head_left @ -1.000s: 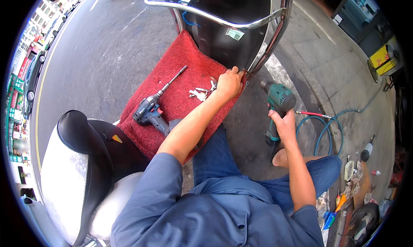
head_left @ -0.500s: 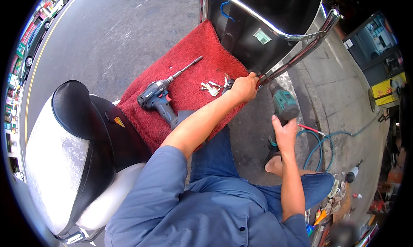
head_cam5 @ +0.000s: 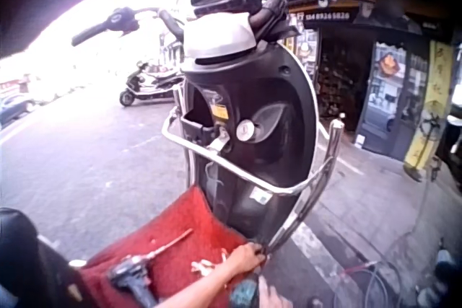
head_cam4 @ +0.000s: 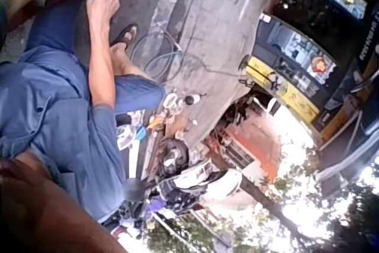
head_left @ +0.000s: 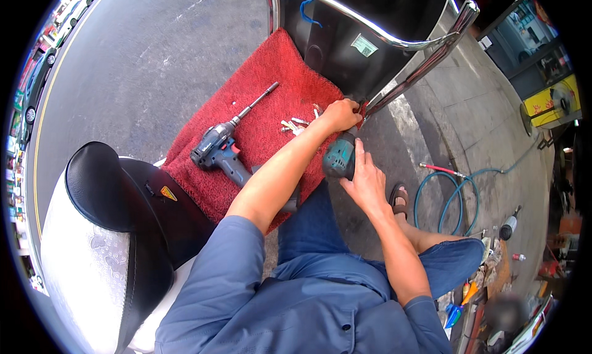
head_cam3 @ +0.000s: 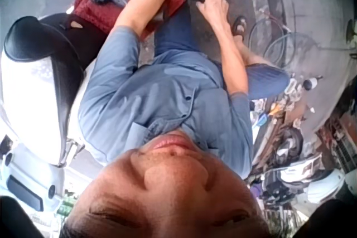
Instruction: The person uses an impact driver and a screwdriver to remove screws from the fairing and body panels of a scooter and a motorcycle.
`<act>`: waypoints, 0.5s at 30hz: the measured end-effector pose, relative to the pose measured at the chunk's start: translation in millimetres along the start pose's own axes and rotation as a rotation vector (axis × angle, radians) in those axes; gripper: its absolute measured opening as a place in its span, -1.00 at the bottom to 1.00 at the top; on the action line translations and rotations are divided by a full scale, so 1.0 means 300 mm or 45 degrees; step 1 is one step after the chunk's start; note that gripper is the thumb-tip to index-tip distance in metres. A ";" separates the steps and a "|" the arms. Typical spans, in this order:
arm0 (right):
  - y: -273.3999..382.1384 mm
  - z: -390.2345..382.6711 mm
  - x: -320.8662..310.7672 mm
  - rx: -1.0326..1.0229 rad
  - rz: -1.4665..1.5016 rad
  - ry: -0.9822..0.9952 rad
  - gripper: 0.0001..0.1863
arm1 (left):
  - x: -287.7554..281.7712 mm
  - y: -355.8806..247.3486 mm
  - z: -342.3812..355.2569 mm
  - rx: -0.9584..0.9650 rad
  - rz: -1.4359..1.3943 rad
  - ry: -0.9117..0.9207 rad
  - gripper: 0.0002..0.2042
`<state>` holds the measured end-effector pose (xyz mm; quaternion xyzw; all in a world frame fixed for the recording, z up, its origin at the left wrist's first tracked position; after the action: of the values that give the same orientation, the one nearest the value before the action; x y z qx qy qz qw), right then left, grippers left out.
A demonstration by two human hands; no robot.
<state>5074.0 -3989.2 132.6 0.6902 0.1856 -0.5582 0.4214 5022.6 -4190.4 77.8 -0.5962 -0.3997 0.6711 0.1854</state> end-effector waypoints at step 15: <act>0.016 -0.004 0.086 0.047 -0.080 -0.003 0.17 | 0.012 0.089 0.020 0.267 -0.152 -0.015 -0.48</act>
<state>5086.3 -3996.5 110.5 0.6909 0.1964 -0.5754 0.3911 5022.1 -4206.0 55.1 -0.5448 -0.3631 0.7004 0.2843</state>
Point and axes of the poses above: each hand's wrist, its own z-axis towards the middle knuckle, its own x-axis out of the palm, y = z × x, the point moved 2 cm from there along z, towards the middle knuckle, and after that the axes turned 2 degrees about x, right-handed, at the moved point
